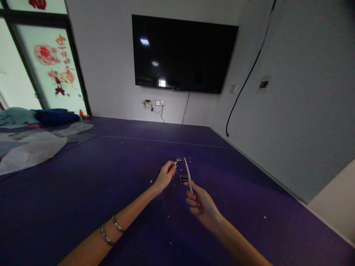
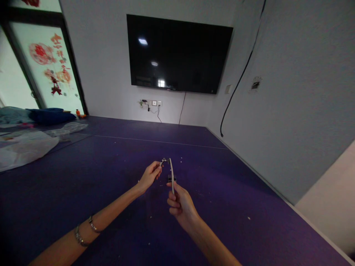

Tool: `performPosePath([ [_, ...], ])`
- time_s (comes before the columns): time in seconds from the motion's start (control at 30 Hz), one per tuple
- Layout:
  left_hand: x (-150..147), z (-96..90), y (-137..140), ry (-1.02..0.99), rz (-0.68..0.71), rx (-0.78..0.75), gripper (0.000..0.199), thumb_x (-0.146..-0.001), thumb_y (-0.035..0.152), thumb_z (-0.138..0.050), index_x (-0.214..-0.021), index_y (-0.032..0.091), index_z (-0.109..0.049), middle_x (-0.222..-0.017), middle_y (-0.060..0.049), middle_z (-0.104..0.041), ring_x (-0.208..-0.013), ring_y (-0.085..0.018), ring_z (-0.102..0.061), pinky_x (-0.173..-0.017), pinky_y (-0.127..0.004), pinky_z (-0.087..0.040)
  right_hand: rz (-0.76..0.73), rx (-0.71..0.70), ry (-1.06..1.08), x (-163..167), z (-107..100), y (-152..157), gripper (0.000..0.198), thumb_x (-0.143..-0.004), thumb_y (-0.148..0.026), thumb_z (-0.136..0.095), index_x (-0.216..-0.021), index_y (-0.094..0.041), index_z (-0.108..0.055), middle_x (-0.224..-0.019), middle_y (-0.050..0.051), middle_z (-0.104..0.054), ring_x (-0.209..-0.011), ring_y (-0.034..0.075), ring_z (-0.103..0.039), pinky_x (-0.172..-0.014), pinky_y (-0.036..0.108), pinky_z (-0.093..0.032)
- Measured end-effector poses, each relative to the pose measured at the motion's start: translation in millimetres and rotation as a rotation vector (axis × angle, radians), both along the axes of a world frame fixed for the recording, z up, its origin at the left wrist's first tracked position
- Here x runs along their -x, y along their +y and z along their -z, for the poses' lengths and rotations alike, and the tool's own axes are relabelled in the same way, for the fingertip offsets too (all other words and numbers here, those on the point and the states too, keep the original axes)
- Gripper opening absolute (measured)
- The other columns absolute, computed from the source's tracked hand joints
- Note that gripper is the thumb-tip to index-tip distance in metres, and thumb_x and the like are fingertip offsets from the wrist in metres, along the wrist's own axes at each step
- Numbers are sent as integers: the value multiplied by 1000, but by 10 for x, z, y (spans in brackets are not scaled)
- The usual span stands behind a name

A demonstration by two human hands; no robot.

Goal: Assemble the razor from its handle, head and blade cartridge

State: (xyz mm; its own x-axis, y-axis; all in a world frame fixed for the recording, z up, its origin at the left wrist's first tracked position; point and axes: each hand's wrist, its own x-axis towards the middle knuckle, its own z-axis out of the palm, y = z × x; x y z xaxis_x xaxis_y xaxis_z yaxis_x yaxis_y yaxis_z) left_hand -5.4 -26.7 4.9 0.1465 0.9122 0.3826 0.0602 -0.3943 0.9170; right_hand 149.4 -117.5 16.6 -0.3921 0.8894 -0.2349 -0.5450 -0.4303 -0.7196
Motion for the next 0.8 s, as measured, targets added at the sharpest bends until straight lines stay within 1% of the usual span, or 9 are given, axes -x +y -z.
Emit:
performPosePath([
  [0.1, -12, -5, -18, 13, 4, -1, 13, -81, 28, -46, -83, 16, -51, -58, 6, -43, -50, -8, -41, -47, -19, -32, 10, -3, -14, 4, -14, 4, 27, -74, -37, -62, -91, -18, -54, -49, -10, -31, -37, 1, -16, -34, 13, -5],
  [0.27, -11, -20, -36, 18, 1, -5, 11, -80, 25, -47, -83, 17, -52, -61, 5, -45, -54, -8, -43, -50, -20, -34, 28, 6, -41, 13, 23, -82, 30, -74, -42, -62, -92, -19, -53, -49, -10, -31, -37, 1, -17, -35, 14, -5],
  [0.47, -22, -17, -42, 40, 14, -20, 9, -80, 24, -46, -83, 17, -51, -60, 5, -44, -53, -8, -43, -50, -20, -34, 70, -29, -36, 11, -38, -44, 28, -73, -38, -63, -90, -18, -54, -49, -10, -32, -37, 1, -18, -35, 14, -5],
  [0.67, -20, -37, -58, 52, 3, -29, 10, -80, 23, -46, -84, 16, -51, -62, 4, -46, -54, -9, -42, -51, -21, -33, 83, -6, -44, 58, 9, -121, 29, -74, -40, -62, -91, -19, -53, -49, -10, -33, -37, 1, -20, -35, 14, -6],
  [0.8, -20, -39, -57, 57, 16, -37, 9, -80, 23, -46, -83, 16, -50, -61, 5, -44, -54, -9, -42, -52, -21, -34, 114, -25, -18, 45, -28, -92, 29, -73, -38, -64, -91, -18, -53, -49, -10, -33, -37, 1, -19, -36, 14, -5],
])
